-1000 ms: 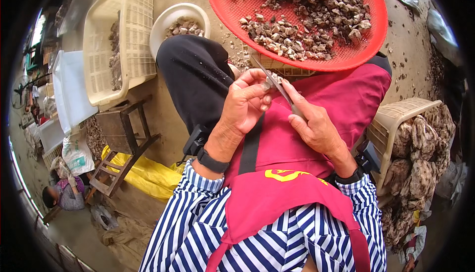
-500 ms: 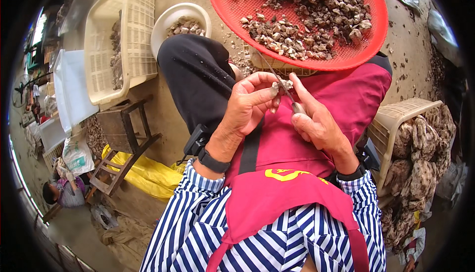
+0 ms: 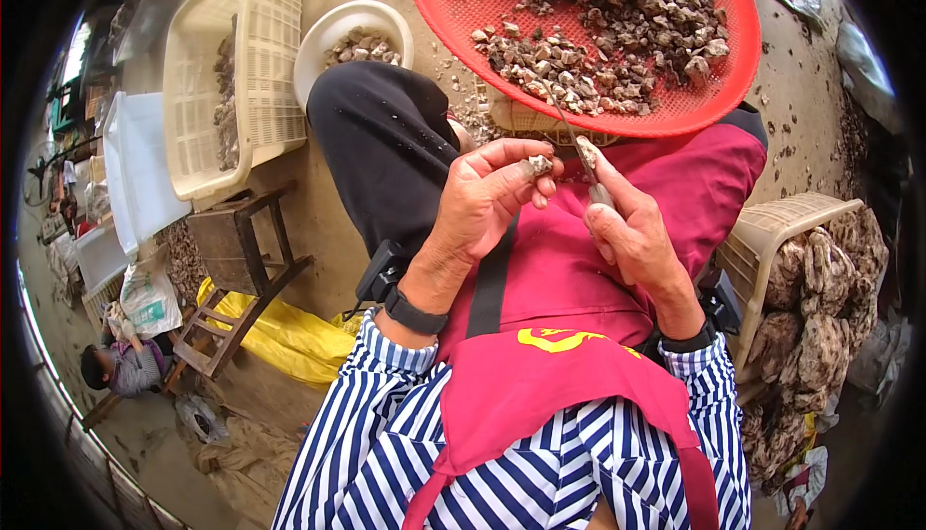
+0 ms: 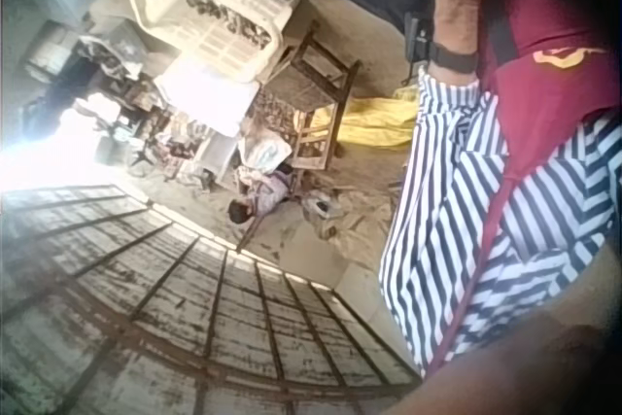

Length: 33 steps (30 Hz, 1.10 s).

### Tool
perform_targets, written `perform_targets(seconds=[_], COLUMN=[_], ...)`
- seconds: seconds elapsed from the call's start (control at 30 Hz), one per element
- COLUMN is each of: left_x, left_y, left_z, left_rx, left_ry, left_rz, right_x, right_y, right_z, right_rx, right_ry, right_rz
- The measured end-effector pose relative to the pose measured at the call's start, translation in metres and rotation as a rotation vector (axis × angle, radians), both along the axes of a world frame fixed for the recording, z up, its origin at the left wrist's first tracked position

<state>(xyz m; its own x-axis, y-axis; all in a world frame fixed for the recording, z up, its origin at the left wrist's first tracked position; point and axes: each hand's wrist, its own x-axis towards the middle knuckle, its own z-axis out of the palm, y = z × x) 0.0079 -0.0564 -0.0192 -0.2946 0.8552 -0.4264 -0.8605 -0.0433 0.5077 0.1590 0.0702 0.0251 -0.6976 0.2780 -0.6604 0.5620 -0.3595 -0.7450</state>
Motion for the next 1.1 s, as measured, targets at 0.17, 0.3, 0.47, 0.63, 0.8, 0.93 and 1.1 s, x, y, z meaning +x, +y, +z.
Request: perform_targets(seconds=[0.17, 0.3, 0.47, 0.63, 0.8, 0.93, 1.1], left_x=[-0.002, -0.004, 0.002, 0.004, 0.006, 0.007, 0.006], left_y=[0.002, 0.001, 0.002, 0.002, 0.002, 0.001, 0.002], left_z=[-0.002, -0.002, -0.001, -0.003, -0.003, -0.002, 0.002], left_rx=[-0.02, -0.057, -0.072, -0.08, -0.119, -0.14, -0.092], left_ry=[-0.042, -0.072, 0.044, 0.092, 0.124, 0.115, 0.085], left_rz=[0.038, 0.057, 0.05, 0.048, 0.04, 0.057, 0.044], right_x=[0.004, 0.004, 0.004, 0.001, -0.002, -0.004, -0.003], right_y=[-0.007, -0.011, -0.013, -0.014, -0.017, -0.013, -0.008], right_z=[-0.017, -0.017, -0.022, -0.015, -0.023, -0.014, -0.013], right_rx=[0.438, 0.585, 0.639, 0.53, 0.66, 0.479, 0.225], right_ry=[0.377, 0.374, 0.36, 0.226, 0.379, 0.24, 0.199], right_rz=[0.164, 0.27, 0.254, 0.228, 0.206, 0.262, -0.028])
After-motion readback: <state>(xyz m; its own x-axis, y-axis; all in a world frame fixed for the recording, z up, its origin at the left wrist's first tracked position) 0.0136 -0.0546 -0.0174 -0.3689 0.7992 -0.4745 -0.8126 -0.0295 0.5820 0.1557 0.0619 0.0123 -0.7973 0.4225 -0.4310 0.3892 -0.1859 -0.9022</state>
